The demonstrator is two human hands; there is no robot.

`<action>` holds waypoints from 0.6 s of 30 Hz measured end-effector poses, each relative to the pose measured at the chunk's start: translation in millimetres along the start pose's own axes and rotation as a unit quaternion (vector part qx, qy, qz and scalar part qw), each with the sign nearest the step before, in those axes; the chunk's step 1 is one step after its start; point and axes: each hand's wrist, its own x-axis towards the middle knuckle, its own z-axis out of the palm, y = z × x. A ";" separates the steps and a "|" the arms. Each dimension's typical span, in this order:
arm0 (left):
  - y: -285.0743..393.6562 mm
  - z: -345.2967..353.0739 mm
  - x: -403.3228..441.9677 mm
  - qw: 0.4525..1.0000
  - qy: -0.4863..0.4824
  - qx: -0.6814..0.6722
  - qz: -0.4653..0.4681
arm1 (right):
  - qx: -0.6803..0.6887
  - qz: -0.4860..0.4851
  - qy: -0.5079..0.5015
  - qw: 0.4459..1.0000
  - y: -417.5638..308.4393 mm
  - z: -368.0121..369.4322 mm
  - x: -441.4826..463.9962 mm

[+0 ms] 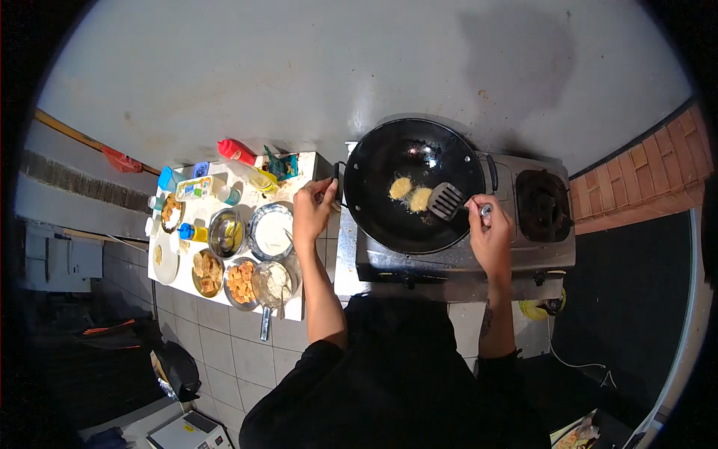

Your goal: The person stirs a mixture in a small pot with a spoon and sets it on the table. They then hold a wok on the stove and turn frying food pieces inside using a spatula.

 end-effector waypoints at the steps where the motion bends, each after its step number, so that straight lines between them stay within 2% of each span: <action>1: -0.5 0.5 0.1 1.000 0.003 -0.004 0.004 | -0.010 -0.014 0.006 1.000 -3.4 -1.2 2.2; 5: -0.7 1.0 0.3 1.000 0.004 -0.001 0.005 | -0.040 -0.011 -0.010 0.999 -11.9 -0.9 8.0; 11: 6.0 -0.5 -2.7 1.000 0.012 0.003 0.009 | -0.002 -0.006 -0.030 1.000 -6.6 8.8 5.5; 13: 6.3 0.9 -3.5 1.000 0.020 -0.002 0.021 | 0.012 -0.023 -0.004 1.000 -3.7 9.8 4.6; 16: 14.1 -2.4 -3.2 0.999 -0.018 0.017 -0.027 | 0.012 -0.042 0.010 0.999 1.3 14.4 3.5; 18: 9.2 1.2 -3.4 1.000 0.001 0.007 -0.010 | 0.009 -0.023 -0.013 1.000 -1.9 13.2 2.9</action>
